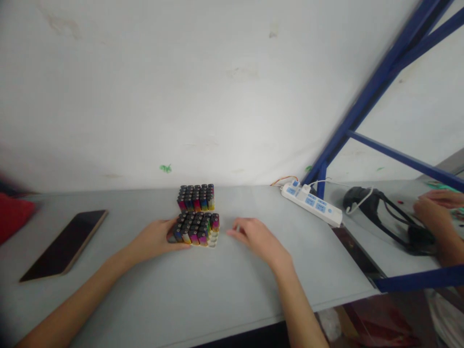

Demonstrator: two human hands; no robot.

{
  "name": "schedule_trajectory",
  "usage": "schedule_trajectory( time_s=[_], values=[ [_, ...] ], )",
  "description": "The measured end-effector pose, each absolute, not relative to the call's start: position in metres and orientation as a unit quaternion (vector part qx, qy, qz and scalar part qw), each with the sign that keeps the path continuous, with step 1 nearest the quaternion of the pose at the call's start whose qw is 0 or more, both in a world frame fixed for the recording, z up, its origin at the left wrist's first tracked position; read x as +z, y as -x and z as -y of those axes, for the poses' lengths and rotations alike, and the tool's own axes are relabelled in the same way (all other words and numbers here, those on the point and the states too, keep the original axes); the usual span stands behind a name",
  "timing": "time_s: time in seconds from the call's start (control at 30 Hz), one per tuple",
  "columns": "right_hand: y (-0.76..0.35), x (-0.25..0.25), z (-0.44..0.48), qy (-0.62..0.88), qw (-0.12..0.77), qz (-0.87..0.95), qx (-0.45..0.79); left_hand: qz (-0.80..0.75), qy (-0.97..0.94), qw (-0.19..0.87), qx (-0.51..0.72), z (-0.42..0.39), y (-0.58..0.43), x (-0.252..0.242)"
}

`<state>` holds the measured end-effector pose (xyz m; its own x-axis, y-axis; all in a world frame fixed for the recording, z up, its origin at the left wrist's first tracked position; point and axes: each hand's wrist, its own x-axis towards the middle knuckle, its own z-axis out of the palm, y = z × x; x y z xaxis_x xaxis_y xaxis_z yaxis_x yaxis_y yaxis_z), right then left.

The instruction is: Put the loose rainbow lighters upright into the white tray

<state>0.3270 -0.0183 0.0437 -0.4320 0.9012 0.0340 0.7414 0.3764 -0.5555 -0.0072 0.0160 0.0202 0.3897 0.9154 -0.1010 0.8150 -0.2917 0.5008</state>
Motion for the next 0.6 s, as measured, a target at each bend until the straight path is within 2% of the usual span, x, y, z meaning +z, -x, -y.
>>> schedule_trajectory(
  time_s=[0.13, 0.37, 0.47, 0.6],
  values=[
    [-0.389, 0.032, 0.049, 0.59, 0.203, 0.76, 0.183, -0.537, -0.811, 0.219, 0.08, -0.017, 0.007, 0.019],
    [-0.414, 0.01, 0.081, 0.598, 0.214, 0.733, 0.245, -0.538, -0.811, 0.218, 0.076, -0.018, 0.007, 0.019],
    [-0.407, 0.013, 0.072, 0.597, 0.258, 0.709, 0.271, -0.536, -0.812, 0.216, 0.081, -0.017, 0.007, 0.02],
    [-0.386, 0.027, 0.041, 0.573, 0.362, 0.685, 0.267, -0.546, -0.806, 0.214, 0.076, -0.019, 0.009, 0.015]
  ],
)
